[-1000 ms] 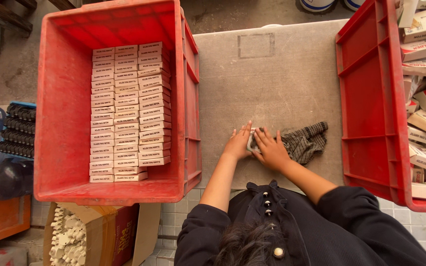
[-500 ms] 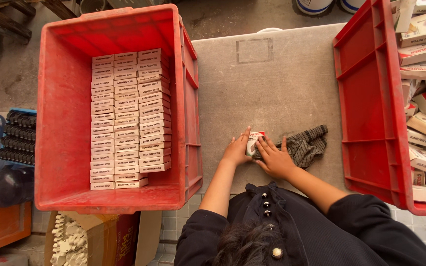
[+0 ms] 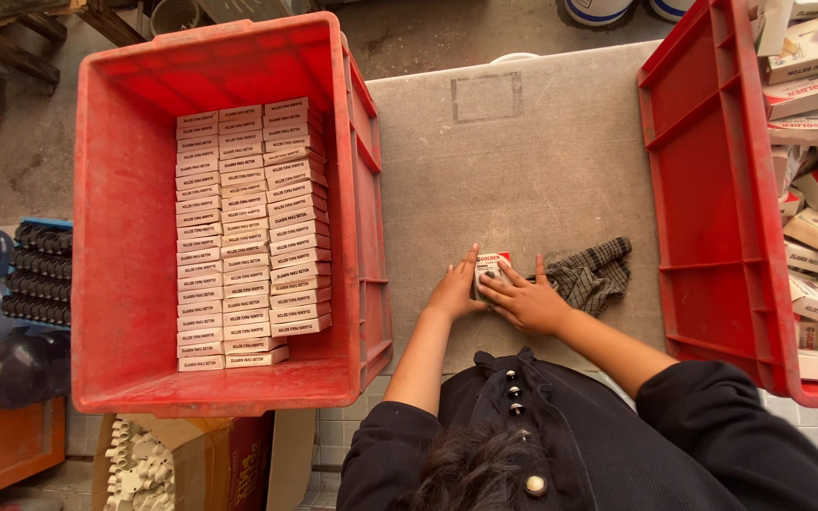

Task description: The person cleans individual boxes using a cloth and then stacks them into a large red crate.

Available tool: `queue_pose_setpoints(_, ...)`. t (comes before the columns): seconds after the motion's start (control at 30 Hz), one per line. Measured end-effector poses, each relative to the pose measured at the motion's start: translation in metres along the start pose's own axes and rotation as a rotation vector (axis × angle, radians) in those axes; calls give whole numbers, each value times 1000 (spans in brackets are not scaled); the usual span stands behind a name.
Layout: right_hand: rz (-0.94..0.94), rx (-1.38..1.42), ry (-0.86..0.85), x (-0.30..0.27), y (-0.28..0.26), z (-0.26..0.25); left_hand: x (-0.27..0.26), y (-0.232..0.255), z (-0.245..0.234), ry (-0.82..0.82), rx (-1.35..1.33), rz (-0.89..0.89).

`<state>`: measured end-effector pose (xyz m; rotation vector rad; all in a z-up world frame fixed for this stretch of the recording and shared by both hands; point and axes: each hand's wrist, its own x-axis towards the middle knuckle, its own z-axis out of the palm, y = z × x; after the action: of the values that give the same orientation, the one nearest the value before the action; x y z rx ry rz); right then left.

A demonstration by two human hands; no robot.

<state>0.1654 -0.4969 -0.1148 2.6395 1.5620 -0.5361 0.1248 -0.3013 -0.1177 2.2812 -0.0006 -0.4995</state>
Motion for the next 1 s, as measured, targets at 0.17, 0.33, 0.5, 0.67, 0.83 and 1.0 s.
queue_pose_setpoints(0.17, 8, -9, -69, 4, 12, -34, -2, 2, -6, -12, -54, 5)
queue_pose_setpoints(0.33, 184, 35, -10, 27, -11, -23, -6, -3, -1, -13, -66, 6)
queue_pose_setpoints(0.5, -103, -128, -88, 4, 8, -4, -4, -1, -4, 8, -90, 19)
queue_pose_setpoints(0.67, 27, -126, -95, 13, 10, -41, -11, 1, -6, 8, -140, 3)
queue_pose_setpoints(0.83, 161, -6, 20, 30, -6, -8, -10, -2, -4, 42, -161, 0)
queue_pose_setpoints(1.0, -61, -159, -72, 11, 9, -15, -4, -6, -2, 47, -191, 31)
